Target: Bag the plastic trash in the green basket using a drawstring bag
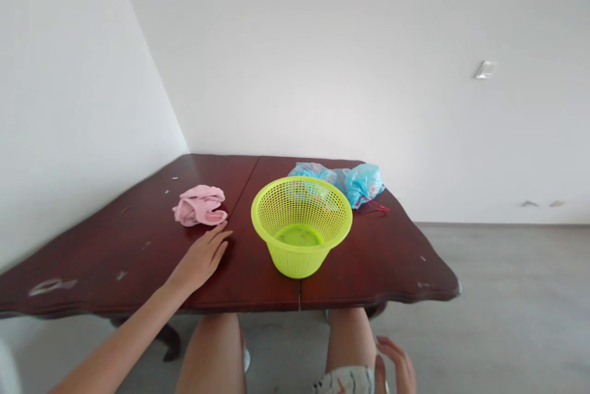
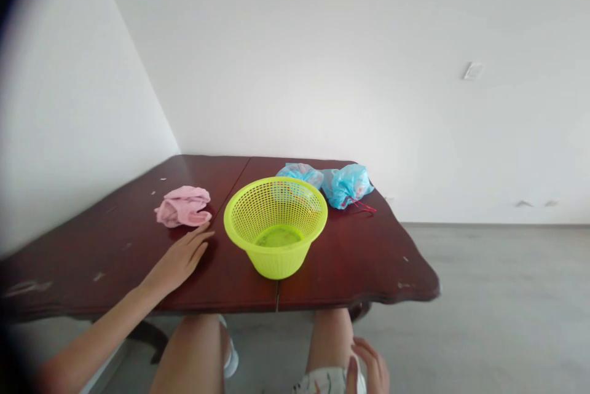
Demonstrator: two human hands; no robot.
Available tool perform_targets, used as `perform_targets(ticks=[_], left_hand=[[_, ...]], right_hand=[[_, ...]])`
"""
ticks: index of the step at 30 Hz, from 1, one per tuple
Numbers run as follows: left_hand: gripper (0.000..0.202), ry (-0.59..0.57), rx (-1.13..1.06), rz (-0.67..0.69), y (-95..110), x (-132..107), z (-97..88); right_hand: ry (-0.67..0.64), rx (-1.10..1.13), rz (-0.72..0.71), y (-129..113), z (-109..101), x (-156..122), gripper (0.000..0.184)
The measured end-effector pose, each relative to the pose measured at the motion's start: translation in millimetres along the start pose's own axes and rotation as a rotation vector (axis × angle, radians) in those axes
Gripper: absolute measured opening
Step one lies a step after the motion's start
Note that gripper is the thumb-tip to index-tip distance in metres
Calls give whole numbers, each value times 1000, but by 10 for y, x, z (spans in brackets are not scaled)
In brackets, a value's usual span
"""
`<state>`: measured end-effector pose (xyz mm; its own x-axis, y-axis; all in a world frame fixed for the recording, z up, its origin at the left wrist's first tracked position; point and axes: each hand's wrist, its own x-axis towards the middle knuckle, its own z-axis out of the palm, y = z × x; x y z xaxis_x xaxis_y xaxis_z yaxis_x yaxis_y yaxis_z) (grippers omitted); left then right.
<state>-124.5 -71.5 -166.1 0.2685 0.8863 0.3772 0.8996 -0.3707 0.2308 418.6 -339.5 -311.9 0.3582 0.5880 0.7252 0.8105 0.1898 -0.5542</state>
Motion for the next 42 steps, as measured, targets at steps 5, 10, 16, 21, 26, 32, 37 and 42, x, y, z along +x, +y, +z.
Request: perform_targets(ticks=[5,10,16,21,26,32,37,42], left_hand=[[67,-23,-171,-81,-57,10,34],[68,-25,-198,-98,-117,29,122],[62,-9,-223,-103,-81,31,112],[54,3,-223,-93,-64,16,105],[49,-2,-223,-87,-91,27,131],[47,-8,-220,-74,-100,40,124],[43,-6,-226,-66,-87,41,88],[42,7,-239,-62,-96,55,95]], right_hand=[[6,60,-148,-167,144,1305,14],[-267,-35,-184,-219,861,2610,52],[-534,-361,-11,-79,1786,3655,96],[-613,-415,91,105,2126,3877,77],[-674,-464,84,281,2155,3776,51],[-645,-528,126,295,2129,3702,46],[-676,-517,141,239,2051,3593,51],[-671,-494,139,172,1927,3430,55]])
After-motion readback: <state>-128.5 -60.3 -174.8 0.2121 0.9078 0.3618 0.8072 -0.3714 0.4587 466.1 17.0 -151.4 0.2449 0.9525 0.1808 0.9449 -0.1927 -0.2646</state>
